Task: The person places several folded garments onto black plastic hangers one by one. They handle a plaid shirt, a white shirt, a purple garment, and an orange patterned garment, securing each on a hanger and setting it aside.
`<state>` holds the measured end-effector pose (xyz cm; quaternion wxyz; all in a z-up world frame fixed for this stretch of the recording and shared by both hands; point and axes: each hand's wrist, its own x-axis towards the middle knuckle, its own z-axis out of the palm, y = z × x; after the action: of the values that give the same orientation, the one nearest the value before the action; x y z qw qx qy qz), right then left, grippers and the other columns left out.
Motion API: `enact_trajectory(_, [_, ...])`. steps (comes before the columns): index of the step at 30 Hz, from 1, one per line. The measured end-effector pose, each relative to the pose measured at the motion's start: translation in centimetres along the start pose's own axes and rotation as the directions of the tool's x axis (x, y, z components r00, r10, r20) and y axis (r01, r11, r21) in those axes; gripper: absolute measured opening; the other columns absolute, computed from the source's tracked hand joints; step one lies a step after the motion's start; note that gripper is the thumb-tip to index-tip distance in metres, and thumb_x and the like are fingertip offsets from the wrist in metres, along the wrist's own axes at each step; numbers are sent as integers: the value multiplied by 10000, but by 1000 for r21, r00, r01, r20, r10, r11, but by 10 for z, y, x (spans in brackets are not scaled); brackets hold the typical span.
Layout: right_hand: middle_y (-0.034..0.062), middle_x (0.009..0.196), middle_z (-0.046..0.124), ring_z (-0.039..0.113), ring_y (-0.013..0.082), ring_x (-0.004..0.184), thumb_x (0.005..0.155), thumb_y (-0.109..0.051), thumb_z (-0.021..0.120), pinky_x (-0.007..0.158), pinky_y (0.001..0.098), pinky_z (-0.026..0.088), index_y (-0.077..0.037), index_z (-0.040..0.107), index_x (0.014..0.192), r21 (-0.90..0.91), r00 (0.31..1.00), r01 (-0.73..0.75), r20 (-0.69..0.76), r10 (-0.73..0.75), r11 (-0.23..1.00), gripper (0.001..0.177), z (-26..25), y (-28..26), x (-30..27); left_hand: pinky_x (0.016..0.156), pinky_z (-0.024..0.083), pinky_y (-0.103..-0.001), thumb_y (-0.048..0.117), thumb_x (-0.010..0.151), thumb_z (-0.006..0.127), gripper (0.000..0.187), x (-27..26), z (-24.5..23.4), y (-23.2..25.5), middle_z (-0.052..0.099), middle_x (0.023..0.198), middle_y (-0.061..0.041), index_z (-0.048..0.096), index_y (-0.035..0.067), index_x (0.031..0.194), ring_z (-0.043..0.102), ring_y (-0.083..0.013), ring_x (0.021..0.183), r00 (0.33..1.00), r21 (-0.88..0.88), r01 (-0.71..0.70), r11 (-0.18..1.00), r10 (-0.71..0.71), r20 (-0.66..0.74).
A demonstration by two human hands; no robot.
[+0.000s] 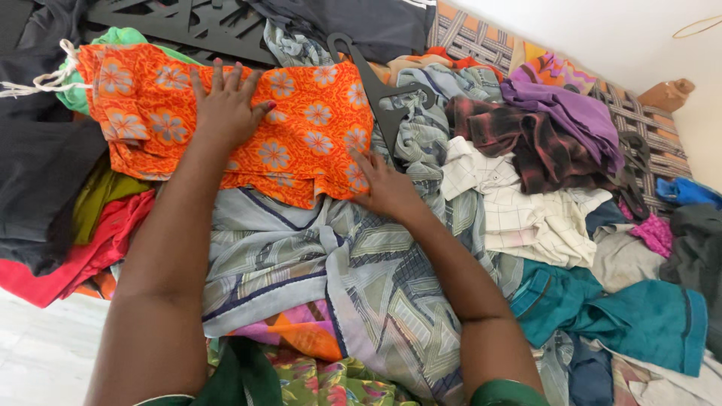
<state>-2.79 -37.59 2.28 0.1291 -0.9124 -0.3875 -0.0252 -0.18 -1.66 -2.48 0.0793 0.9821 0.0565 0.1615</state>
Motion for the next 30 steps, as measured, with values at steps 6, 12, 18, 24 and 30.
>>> enact_trajectory(6, [146,1143,660,705,383,966,923,-28,586,797,488,580,-164,632,1315,17,954,-41,-295,44,999,418,-10,34,-5,1133,-4,-762,705,1000,291,754,4,0,-21,281,1657,-120,328,255,1605,107,-435,1542,1000,68,29,997,-29,3])
enact_trajectory(12, [131,924,704,698,281,750,938,-209,627,637,409,577,-88,657,1073,588,918,-396,269,292,705,184,-21,53,3,1129,79,-765,639,1032,429,630,7,-14,1,438,1578,-132,525,196,1470,269,-469,1487,996,56,91,994,-92,19])
enact_trajectory(18, [174,899,715,708,361,821,773,-477,813,702,476,553,-56,574,1102,232,959,-109,282,41,966,585,3,50,0,1101,311,-623,596,964,577,528,90,-14,84,610,1395,-126,682,221,1321,499,-360,1348,998,-163,-30,986,38,50])
enact_trajectory(24, [222,971,716,694,438,923,867,-387,711,761,537,535,-48,505,1262,134,980,-178,116,163,975,559,33,48,4,1085,287,-634,700,914,562,590,168,41,140,604,1339,-137,701,251,1270,483,-404,1300,940,-138,150,979,-98,328])
enact_trajectory(30, [111,879,706,692,249,727,896,-134,604,622,369,567,-60,518,1382,736,978,-158,210,0,659,500,10,84,-5,1074,444,-639,561,946,686,530,244,127,128,693,1207,-240,728,85,1175,616,-426,1213,949,-553,196,810,-14,316])
